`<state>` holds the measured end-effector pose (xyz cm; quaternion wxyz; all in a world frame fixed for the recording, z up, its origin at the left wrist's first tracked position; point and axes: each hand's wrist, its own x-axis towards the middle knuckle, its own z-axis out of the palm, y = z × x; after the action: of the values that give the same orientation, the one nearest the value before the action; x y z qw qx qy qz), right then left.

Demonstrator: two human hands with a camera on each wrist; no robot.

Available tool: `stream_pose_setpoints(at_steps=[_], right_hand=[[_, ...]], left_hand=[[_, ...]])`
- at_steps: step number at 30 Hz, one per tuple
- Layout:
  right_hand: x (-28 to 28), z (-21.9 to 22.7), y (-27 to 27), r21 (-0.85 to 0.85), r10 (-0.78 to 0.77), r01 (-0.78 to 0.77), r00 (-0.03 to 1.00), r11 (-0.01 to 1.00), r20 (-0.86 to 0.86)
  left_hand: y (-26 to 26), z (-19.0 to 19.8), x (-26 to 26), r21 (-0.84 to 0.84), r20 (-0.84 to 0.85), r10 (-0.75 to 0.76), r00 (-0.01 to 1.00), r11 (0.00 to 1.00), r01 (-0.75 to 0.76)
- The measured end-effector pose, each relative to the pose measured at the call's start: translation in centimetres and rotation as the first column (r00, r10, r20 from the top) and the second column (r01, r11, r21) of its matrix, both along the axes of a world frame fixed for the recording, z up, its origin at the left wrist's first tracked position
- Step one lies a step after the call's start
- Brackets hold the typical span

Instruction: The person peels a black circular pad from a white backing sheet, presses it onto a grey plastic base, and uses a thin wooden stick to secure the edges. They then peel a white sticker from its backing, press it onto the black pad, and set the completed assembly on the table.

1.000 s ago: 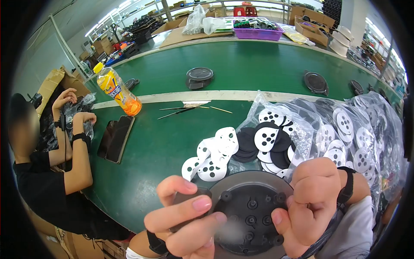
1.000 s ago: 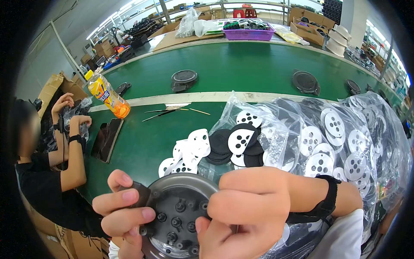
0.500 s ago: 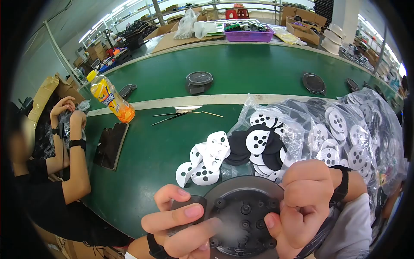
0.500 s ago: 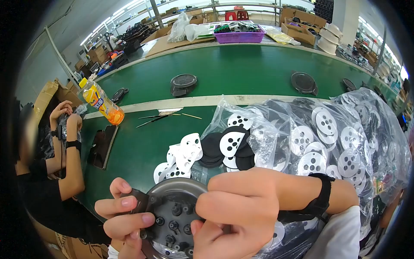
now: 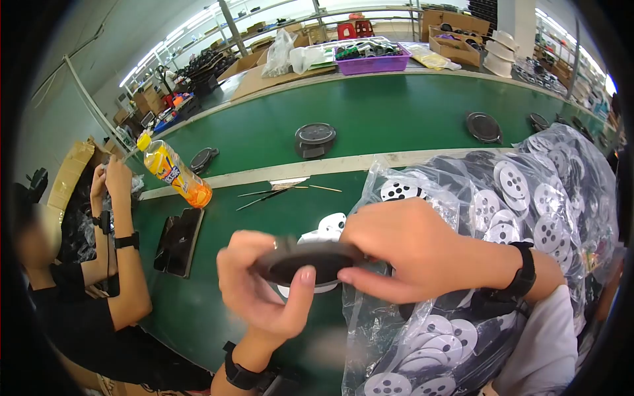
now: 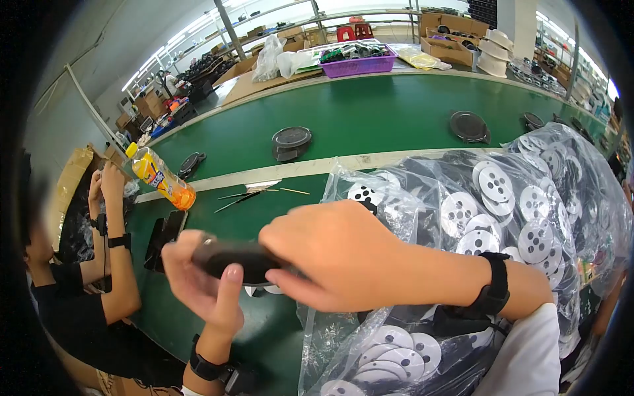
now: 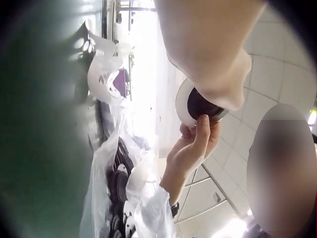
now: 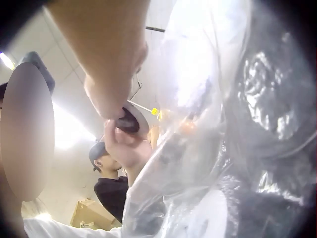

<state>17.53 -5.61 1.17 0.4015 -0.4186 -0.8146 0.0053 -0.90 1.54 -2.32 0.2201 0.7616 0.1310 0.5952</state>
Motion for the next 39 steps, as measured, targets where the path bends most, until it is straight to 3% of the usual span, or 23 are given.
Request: stream_pose_setpoints(at_steps=[2, 4, 5, 6, 7, 8, 9, 10, 12, 13, 15, 16, 18, 19, 21, 22, 24, 29, 31, 36, 38, 39], right_hand=[[0.9, 0.5, 0.4, -0.456, 0.067, -0.147, 0.98, 0.878, -0.187], [2.4, -1.0, 1.9, -0.524, 0.065, -0.245, 0.939, 0.816, -0.338], [2.8, -0.4, 2.0, -0.592, -0.081, -0.248, 0.878, 0.767, -0.472], [4.3, -1.1, 3.3, -0.463, -0.07, -0.242, 0.826, 0.853, -0.559], [5.6, -0.2, 3.7, -0.514, -0.216, -0.17, 0.765, 0.841, -0.607], [6.7, 0.8, 3.9, -0.453, -0.267, -0.05, 0.748, 0.89, -0.607], [9.0, 0.6, 4.5, -0.427, -0.261, -0.034, 0.746, 0.904, -0.612], [11.7, -0.1, 5.2, -0.472, -0.366, 0.13, 0.813, 0.872, -0.453], [14.7, -1.1, 5.2, -0.517, -0.674, 0.507, 0.711, 0.69, -0.202], [15.7, -2.0, 5.1, -0.52, -0.695, 0.528, 0.691, 0.672, -0.196], [17.3, -3.3, 5.0, -0.242, -0.771, 0.787, 0.611, 0.567, 0.182], [17.3, -3.4, 5.0, -0.243, -0.781, 0.8, 0.594, 0.549, 0.191], [16.5, -3.4, 5.8, -0.344, -0.631, 0.594, 0.776, 0.727, 0.006], [15.9, -3.5, 6.0, -0.346, -0.643, 0.605, 0.766, 0.717, 0.009], [14.3, -3.7, 6.0, -0.324, -0.51, 0.462, 0.857, 0.825, -0.076], [13.7, -3.9, 6.0, -0.328, -0.519, 0.47, 0.851, 0.82, -0.078], [12.8, -3.8, 6.2, -0.417, -0.409, 0.309, 0.896, 0.855, -0.176], [12.4, -2.9, 10.1, -0.366, -0.339, 0.33, 0.94, 0.87, 0.042], [12.6, -3.3, 13.3, -0.331, -0.399, 0.487, 0.866, 0.808, 0.3], [11.5, -3.6, 19.8, -0.245, -0.318, 0.484, 0.805, 0.84, 0.502], [10.3, -3.9, 20.8, -0.386, -0.311, 0.723, 0.627, 0.573, 0.714], [10.4, -4.6, 20.9, -0.298, -0.379, 0.737, 0.597, 0.606, 0.707]], left_hand=[[0.4, 0.2, 0.4, -0.09, -0.012, -0.015, 1.0, 0.996, 0.014], [0.8, 0.3, 1.0, -0.256, -0.043, -0.069, 0.997, 0.965, 0.056], [1.1, 0.1, 1.0, -0.308, 0.037, -0.119, 0.992, 0.943, 0.124], [1.3, 0.2, 0.9, -0.308, 0.037, -0.125, 0.991, 0.942, 0.13], [1.5, 0.3, 0.7, -0.314, 0.002, -0.057, 0.998, 0.948, 0.055], [1.7, 0.3, 0.5, -0.319, -0.033, 0.006, 0.999, 0.948, -0.016], [2.0, 0.1, 0.4, -0.304, -0.03, 0.026, 0.999, 0.952, -0.034], [2.0, -0.1, 0.4, -0.318, -0.032, -0.003, 0.999, 0.948, -0.008], [2.1, -0.3, 0.5, -0.33, -0.032, -0.006, 0.999, 0.944, -0.005], [2.1, -0.5, 0.7, -0.334, -0.037, -0.004, 0.999, 0.943, -0.009], [2.4, -1.0, 0.7, -0.334, -0.07, -0.016, 0.997, 0.943, -0.008], [2.3, -1.1, 0.8, -0.323, -0.115, -0.003, 0.993, 0.946, -0.035], [2.1, -0.9, 1.1, -0.323, -0.105, -0.004, 0.994, 0.946, -0.03], [2.2, -0.9, 0.8, -0.345, -0.117, -0.015, 0.993, 0.938, -0.027], [1.9, -0.6, 0.9, -0.368, -0.126, -0.025, 0.992, 0.929, -0.024], [1.8, -0.5, 0.9, -0.371, -0.131, -0.035, 0.991, 0.929, -0.016], [1.7, -0.4, 0.8, -0.303, -0.143, -0.006, 0.99, 0.952, -0.038], [1.6, 0.0, 0.6, -0.114, -0.171, 0.067, 0.983, 0.99, -0.088], [1.8, 0.0, 0.4, 0.006, -0.199, 0.107, 0.974, 0.994, -0.108], [1.9, 1.0, 0.0, 0.13, -0.177, 0.211, 0.961, 0.973, -0.19], [2.6, 1.3, -0.3, 0.126, -0.028, 0.217, 0.976, 0.969, -0.212], [2.8, 1.5, -0.6, 0.12, 0.011, 0.232, 0.973, 0.965, -0.232]])
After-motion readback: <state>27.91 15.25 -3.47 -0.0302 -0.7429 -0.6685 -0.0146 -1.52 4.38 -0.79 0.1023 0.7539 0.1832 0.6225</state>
